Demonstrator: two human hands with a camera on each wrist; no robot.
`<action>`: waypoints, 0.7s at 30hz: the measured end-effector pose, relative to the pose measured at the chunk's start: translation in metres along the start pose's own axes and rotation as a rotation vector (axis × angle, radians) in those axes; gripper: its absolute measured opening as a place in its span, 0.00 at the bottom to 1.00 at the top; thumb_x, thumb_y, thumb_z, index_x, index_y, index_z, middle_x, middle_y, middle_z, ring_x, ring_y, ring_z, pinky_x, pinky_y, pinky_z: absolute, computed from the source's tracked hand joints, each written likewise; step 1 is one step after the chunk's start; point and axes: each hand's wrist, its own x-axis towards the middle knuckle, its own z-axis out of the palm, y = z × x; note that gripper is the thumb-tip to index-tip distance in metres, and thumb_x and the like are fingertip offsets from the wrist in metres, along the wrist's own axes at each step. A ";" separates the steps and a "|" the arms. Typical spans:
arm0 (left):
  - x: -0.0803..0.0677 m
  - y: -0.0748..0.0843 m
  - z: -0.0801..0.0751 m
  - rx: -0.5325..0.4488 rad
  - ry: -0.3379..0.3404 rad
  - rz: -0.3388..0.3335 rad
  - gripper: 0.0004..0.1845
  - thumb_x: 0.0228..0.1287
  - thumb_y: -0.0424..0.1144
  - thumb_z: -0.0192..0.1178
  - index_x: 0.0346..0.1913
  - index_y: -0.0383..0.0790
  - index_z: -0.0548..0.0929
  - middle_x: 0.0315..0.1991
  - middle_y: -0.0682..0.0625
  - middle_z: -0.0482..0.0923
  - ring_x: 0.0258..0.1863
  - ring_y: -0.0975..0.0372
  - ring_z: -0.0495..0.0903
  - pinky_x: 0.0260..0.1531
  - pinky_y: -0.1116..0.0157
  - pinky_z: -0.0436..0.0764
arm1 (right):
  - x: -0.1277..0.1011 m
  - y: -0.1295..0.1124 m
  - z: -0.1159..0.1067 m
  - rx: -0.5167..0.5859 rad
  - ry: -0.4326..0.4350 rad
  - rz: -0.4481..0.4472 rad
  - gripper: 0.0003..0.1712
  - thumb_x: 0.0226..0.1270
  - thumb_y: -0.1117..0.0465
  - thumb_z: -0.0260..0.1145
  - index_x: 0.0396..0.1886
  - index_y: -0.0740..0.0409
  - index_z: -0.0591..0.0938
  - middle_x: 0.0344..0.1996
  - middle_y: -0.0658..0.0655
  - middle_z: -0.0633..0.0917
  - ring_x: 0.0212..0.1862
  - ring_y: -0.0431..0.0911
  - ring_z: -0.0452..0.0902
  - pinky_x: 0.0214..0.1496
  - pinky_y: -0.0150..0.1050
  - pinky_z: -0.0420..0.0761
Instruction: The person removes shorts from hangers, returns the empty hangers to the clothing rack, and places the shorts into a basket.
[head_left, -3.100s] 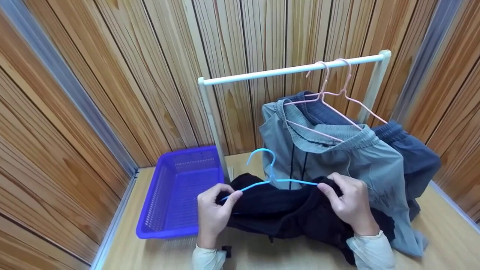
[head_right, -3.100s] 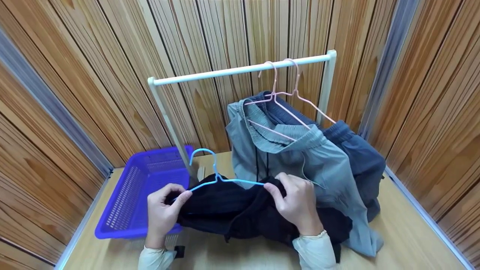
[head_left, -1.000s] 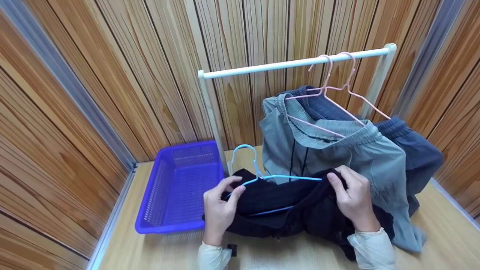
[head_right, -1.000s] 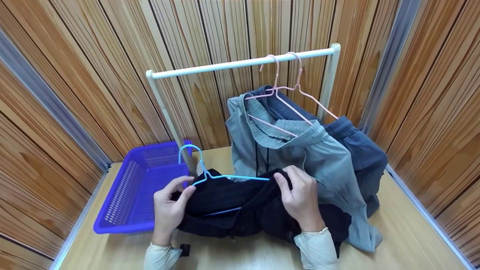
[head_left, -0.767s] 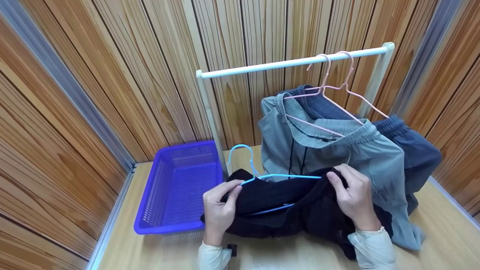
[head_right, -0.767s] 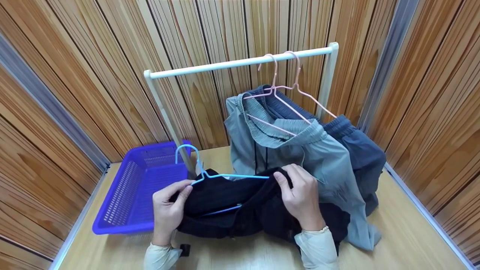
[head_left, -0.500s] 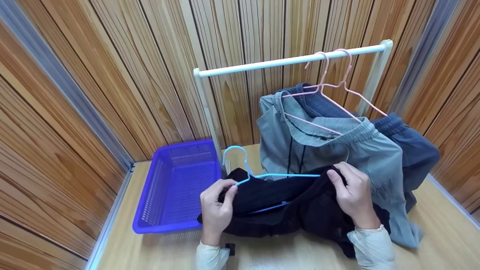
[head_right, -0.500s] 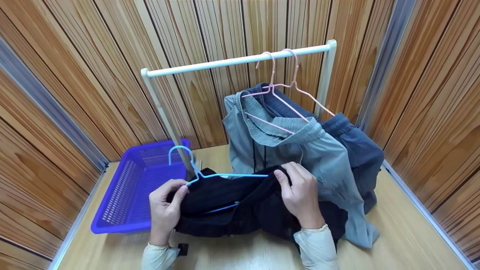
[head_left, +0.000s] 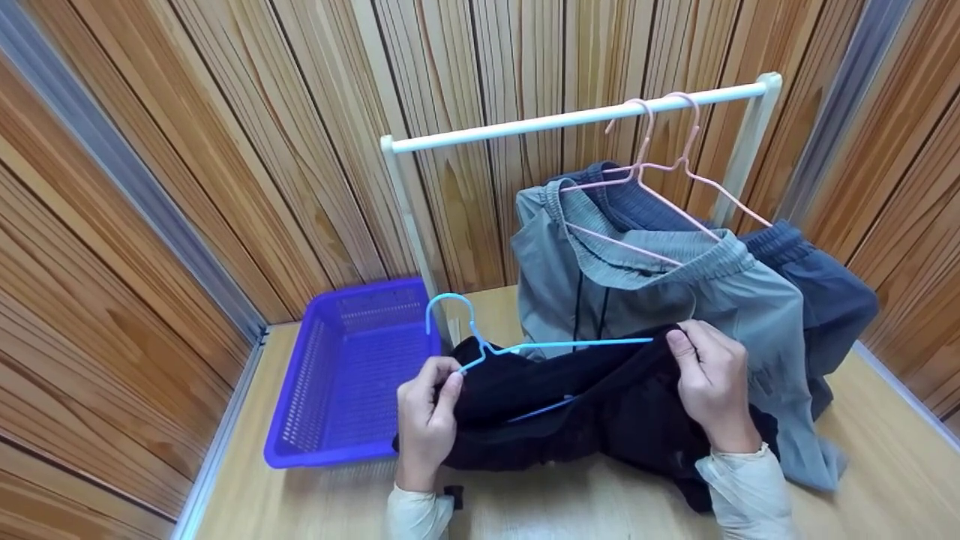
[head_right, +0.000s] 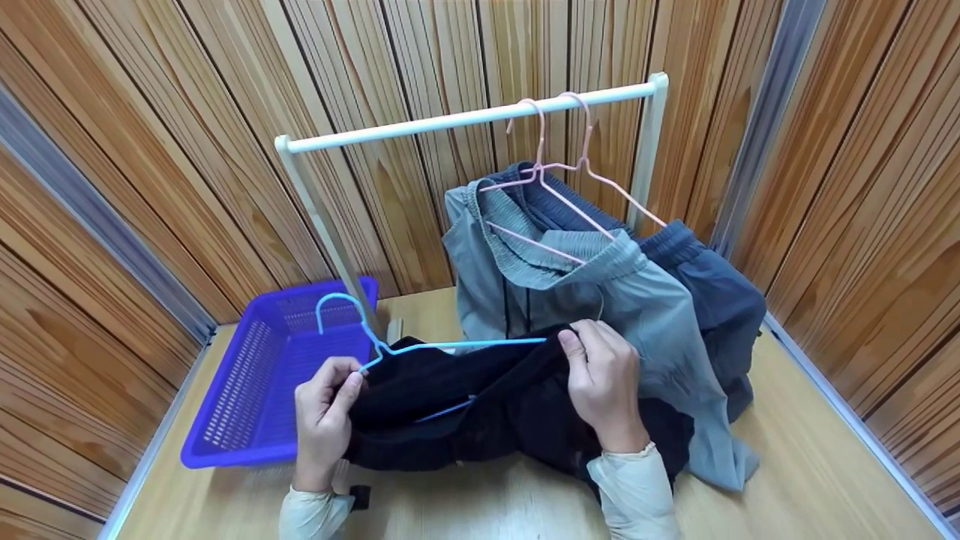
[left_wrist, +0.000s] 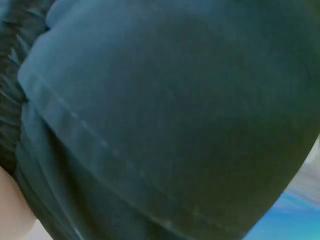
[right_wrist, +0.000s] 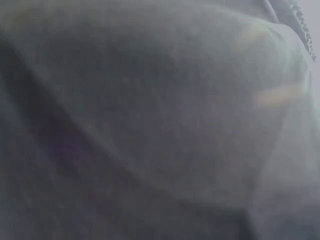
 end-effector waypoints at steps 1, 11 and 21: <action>0.000 0.000 -0.001 0.016 0.001 0.009 0.07 0.70 0.25 0.60 0.37 0.39 0.83 0.21 0.53 0.72 0.24 0.72 0.70 0.27 0.74 0.72 | 0.000 0.000 0.000 0.002 0.007 0.002 0.09 0.64 0.79 0.66 0.26 0.66 0.82 0.20 0.57 0.77 0.28 0.35 0.65 0.34 0.33 0.68; -0.001 -0.006 -0.004 0.137 0.089 0.083 0.07 0.66 0.21 0.62 0.37 0.36 0.82 0.27 0.49 0.81 0.27 0.64 0.78 0.32 0.69 0.78 | 0.003 -0.006 0.000 -0.003 0.069 0.028 0.20 0.65 0.80 0.64 0.16 0.66 0.70 0.14 0.56 0.62 0.26 0.27 0.51 0.29 0.27 0.55; 0.000 -0.004 -0.006 0.020 0.202 0.005 0.08 0.68 0.19 0.57 0.35 0.34 0.81 0.27 0.46 0.83 0.28 0.66 0.80 0.33 0.72 0.78 | 0.001 -0.006 0.000 0.011 0.073 0.061 0.21 0.68 0.78 0.63 0.16 0.65 0.69 0.13 0.56 0.59 0.24 0.27 0.51 0.28 0.25 0.53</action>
